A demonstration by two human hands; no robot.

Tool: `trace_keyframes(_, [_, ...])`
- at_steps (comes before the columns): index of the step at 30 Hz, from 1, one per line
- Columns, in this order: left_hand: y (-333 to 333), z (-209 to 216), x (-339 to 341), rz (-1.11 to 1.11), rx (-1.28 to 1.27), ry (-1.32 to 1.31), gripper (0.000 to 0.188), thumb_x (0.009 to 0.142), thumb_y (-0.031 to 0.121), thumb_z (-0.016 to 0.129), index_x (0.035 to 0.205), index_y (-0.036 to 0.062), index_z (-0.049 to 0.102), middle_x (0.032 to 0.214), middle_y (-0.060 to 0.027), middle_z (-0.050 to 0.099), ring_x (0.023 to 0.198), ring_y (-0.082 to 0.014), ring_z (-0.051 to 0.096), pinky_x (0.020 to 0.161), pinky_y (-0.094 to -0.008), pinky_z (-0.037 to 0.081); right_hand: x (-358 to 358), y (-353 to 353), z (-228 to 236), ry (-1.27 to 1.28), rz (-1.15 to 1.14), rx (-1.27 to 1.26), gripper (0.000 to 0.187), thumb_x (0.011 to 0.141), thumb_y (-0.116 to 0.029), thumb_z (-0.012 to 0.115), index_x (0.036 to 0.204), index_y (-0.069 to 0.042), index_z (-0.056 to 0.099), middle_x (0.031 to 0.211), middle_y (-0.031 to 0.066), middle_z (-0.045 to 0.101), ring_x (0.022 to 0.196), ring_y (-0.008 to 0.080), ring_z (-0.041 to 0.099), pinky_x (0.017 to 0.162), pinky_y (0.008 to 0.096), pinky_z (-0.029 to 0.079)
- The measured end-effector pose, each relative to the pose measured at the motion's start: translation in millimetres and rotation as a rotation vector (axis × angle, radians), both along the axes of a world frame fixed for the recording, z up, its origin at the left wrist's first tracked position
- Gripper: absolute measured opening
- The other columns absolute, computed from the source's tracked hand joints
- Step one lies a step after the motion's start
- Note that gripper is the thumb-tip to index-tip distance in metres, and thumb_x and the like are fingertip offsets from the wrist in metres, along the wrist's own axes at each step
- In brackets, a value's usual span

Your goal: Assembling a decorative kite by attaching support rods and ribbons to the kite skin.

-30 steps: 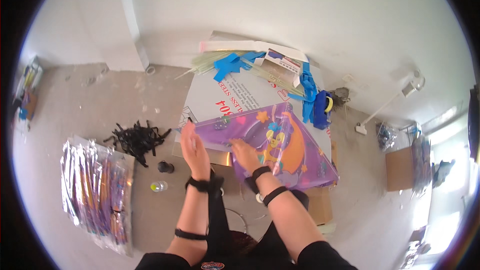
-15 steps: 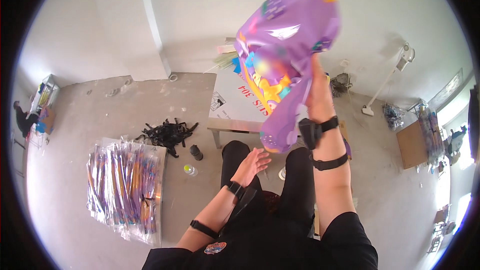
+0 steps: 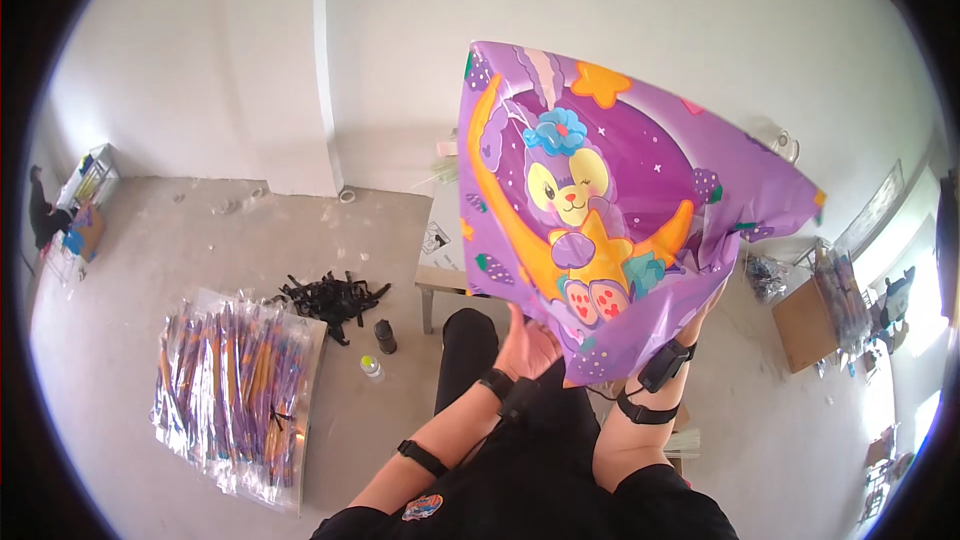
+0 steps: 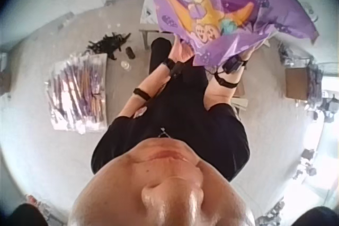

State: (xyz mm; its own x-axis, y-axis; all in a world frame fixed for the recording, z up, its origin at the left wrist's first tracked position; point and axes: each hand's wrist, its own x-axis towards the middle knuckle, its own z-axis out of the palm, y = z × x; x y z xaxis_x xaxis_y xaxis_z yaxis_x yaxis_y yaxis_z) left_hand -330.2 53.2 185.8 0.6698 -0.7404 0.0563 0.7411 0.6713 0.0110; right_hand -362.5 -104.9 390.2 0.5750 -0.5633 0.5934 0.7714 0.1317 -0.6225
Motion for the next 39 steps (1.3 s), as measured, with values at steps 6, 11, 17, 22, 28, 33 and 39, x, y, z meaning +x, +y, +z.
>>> trace_keyframes(6, [64.2,-9.1,76.9,0.510,0.164,0.041,0.018,0.095,0.020,0.058,0.107,0.0063,0.062,0.101,-0.0042,0.069,0.091,-0.0166,0.066,0.084,-0.0323,0.053,10.0,-35.8,-46.6,0.184,0.112,0.245,0.052,0.100,-0.045,0.043,0.132,-0.004,0.050,0.126,0.0093,0.058,0.110,0.0245,0.058,0.090,0.0387,0.049])
trace_keyframes(11, [93.9,-41.8,125.7,0.647,0.405,0.044,0.021,0.094,0.019,0.060,0.107,0.0032,0.059,0.104,-0.0065,0.066,0.094,-0.0207,0.064,0.090,-0.0376,0.049,39.4,-94.7,-119.8,0.360,0.114,0.395,0.050,0.099,-0.043,0.044,0.131,-0.005,0.051,0.125,0.0065,0.058,0.110,0.0215,0.057,0.094,0.0365,0.046])
trace_keyframes(17, [106.0,-70.8,163.9,0.814,0.639,0.151,0.012,0.091,0.005,0.061,0.103,0.0048,0.059,0.095,-0.0051,0.065,0.088,-0.0213,0.065,0.079,-0.0376,0.055,34.3,-131.4,-139.5,0.211,0.301,0.665,0.047,0.100,-0.041,0.045,0.130,-0.005,0.051,0.124,0.0059,0.059,0.110,0.0256,0.058,0.093,0.0413,0.047])
trace_keyframes(22, [82.7,-85.4,188.5,0.779,0.848,0.113,0.009,0.094,0.008,0.056,0.100,0.0027,0.061,0.096,-0.0067,0.066,0.088,-0.0209,0.065,0.078,-0.0344,0.054,56.3,-202.4,-216.4,0.545,-0.030,0.481,0.033,0.094,-0.018,0.060,0.123,-0.003,0.054,0.110,0.0065,0.064,0.095,0.0222,0.063,0.081,0.0359,0.053])
trace_keyframes(28, [92.2,-155.7,242.7,0.720,1.249,0.219,0.033,0.083,0.009,0.071,0.108,-0.0035,0.055,0.101,-0.0107,0.064,0.087,-0.0232,0.065,0.074,-0.0378,0.055,88.9,-227.2,-285.7,0.799,-0.184,0.444,0.030,0.087,0.000,0.061,0.117,-0.001,0.056,0.103,0.0065,0.064,0.087,0.0194,0.063,0.074,0.0334,0.052])
trace_keyframes(33, [110.1,-206.0,274.3,0.856,1.815,0.325,0.055,0.077,0.024,0.078,0.117,-0.0053,0.056,0.108,-0.0146,0.065,0.094,-0.0270,0.064,0.078,-0.0421,0.052,116.0,-240.1,-334.4,0.982,-0.202,0.393,0.033,0.084,0.006,0.061,0.116,0.001,0.055,0.107,0.0073,0.063,0.095,0.0188,0.059,0.085,0.0318,0.047])
trace_keyframes(39, [75.6,-175.5,262.4,0.728,2.197,0.278,0.077,0.074,0.019,0.076,0.136,-0.0054,0.037,0.132,-0.0238,0.051,0.121,-0.0358,0.051,0.101,-0.0424,0.042,126.7,-247.7,-344.5,1.514,-0.718,-0.104,0.045,0.083,-0.003,0.065,0.124,0.004,0.048,0.130,0.0194,0.050,0.117,0.0325,0.051,0.098,0.0434,0.041])
